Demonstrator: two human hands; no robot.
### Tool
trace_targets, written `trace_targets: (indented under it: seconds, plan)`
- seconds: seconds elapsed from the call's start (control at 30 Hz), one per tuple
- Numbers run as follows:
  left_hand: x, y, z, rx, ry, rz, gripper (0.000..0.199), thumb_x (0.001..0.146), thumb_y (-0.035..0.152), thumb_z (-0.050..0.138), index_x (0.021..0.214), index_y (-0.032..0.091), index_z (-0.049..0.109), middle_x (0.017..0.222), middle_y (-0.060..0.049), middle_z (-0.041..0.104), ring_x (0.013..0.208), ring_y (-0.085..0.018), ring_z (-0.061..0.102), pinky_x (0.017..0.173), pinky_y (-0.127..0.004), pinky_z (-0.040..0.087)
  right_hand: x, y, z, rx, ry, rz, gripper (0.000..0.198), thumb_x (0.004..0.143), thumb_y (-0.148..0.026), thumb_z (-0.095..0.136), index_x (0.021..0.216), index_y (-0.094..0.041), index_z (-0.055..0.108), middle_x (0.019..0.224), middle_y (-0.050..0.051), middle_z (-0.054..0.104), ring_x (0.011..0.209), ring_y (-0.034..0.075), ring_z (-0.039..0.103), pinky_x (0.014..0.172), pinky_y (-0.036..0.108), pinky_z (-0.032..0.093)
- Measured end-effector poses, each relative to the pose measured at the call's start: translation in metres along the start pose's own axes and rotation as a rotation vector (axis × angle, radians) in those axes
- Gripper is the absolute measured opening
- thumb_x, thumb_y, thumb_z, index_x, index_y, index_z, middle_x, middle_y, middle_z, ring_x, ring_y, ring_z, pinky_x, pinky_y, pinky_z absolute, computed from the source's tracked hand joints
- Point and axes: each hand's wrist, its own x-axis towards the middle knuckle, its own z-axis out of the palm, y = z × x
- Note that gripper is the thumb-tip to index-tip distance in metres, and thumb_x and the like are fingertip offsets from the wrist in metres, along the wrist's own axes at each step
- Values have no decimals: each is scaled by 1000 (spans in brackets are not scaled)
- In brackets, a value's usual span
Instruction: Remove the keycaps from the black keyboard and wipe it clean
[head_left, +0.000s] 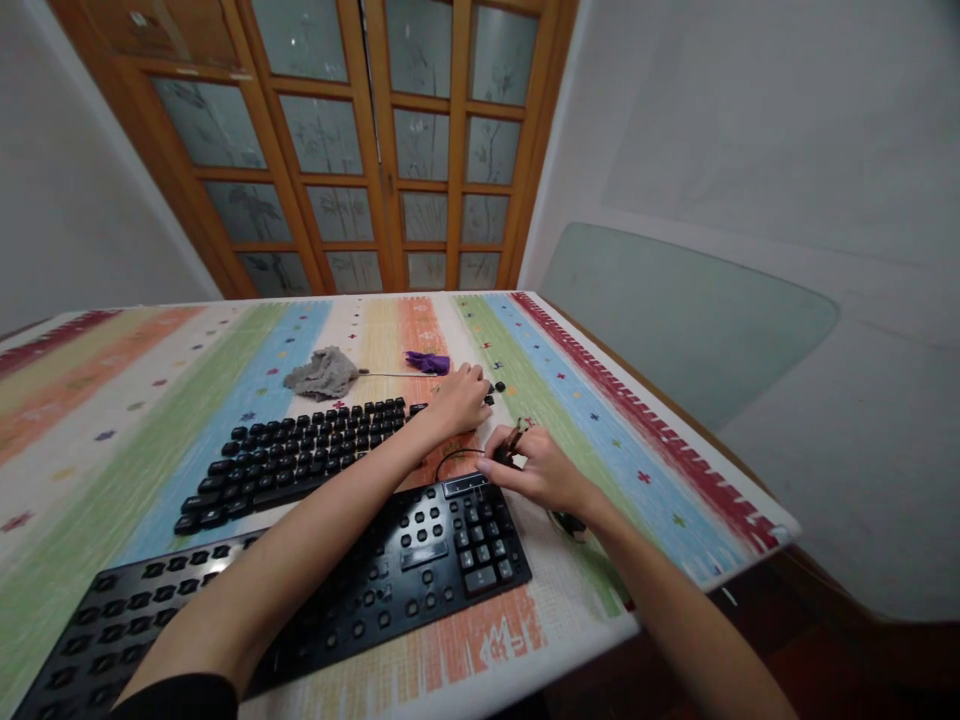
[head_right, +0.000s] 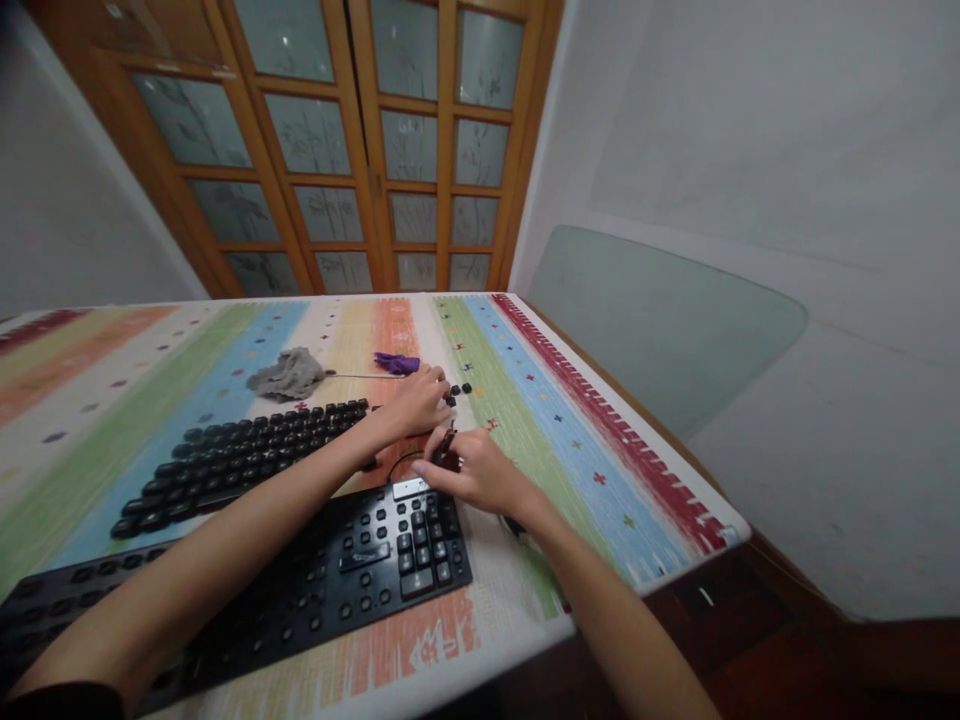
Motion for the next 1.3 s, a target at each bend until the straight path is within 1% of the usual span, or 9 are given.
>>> trace_targets:
  seconds: [0.13, 0.27, 0.53, 0.67, 0.8, 1.0, 1.3]
  plan:
    - [9, 1, 5, 30, -35, -15, 23, 87, 20, 55, 98, 9, 72, 108, -18, 61, 109, -31, 53, 91, -42, 47, -1, -2, 2, 14, -30, -13, 27, 92, -38, 61, 75, -17, 63, 60, -2, 58, 53, 11, 52, 55, 25, 40]
    - [13, 1, 9, 51, -53, -26, 25, 87, 18, 52, 98, 9, 73, 108, -18, 62, 109, -31, 53, 91, -43, 47, -2, -5, 2, 14, -45, -13, 26, 91, -37, 61, 77, -16, 64, 57, -2, 56, 50, 10, 49, 52, 25, 37]
    - [16, -5, 17, 58, -50, -31, 26, 85, 17, 53, 96, 9, 74, 106, -18, 62, 108, -32, 53, 93, -43, 47, -1, -10, 0, 50, -39, -85, 23, 93, -35, 60, 80, -17, 63, 58, -3, 56, 50, 10, 50, 52, 23, 38]
    - [17, -6, 18, 52, -44, -39, 25, 86, 19, 53, 95, 9, 75, 103, -17, 62, 108, -31, 53, 92, -41, 48, -1, -10, 0, 67, -50, -74, 21, 93, -35, 60, 82, -17, 63, 60, -3, 57, 51, 10, 51, 53, 23, 39]
    - [18, -8, 19, 50, -37, -43, 25, 86, 20, 54, 95, 10, 74, 104, -18, 63, 109, -32, 53, 93, -42, 47, -1, -10, 1, 68, -58, -81, 20, 93, -33, 60, 82, -17, 64, 60, -3, 57, 50, 9, 49, 53, 23, 38]
    - [16, -12, 20, 57, -34, -45, 24, 85, 19, 54, 94, 9, 74, 105, -17, 63, 108, -31, 53, 93, -41, 48, -1, -9, 1, 38, -59, -83, 22, 93, -35, 59, 82, -17, 64, 63, -1, 60, 53, 10, 52, 56, 24, 39]
    - [15, -12, 20, 41, -33, -53, 24, 86, 19, 54, 96, 11, 74, 104, -16, 64, 108, -30, 54, 93, -40, 48, -1, -9, 1, 16, -66, -86, 22, 94, -36, 58, 83, -17, 64, 66, 0, 63, 56, 11, 55, 58, 24, 42]
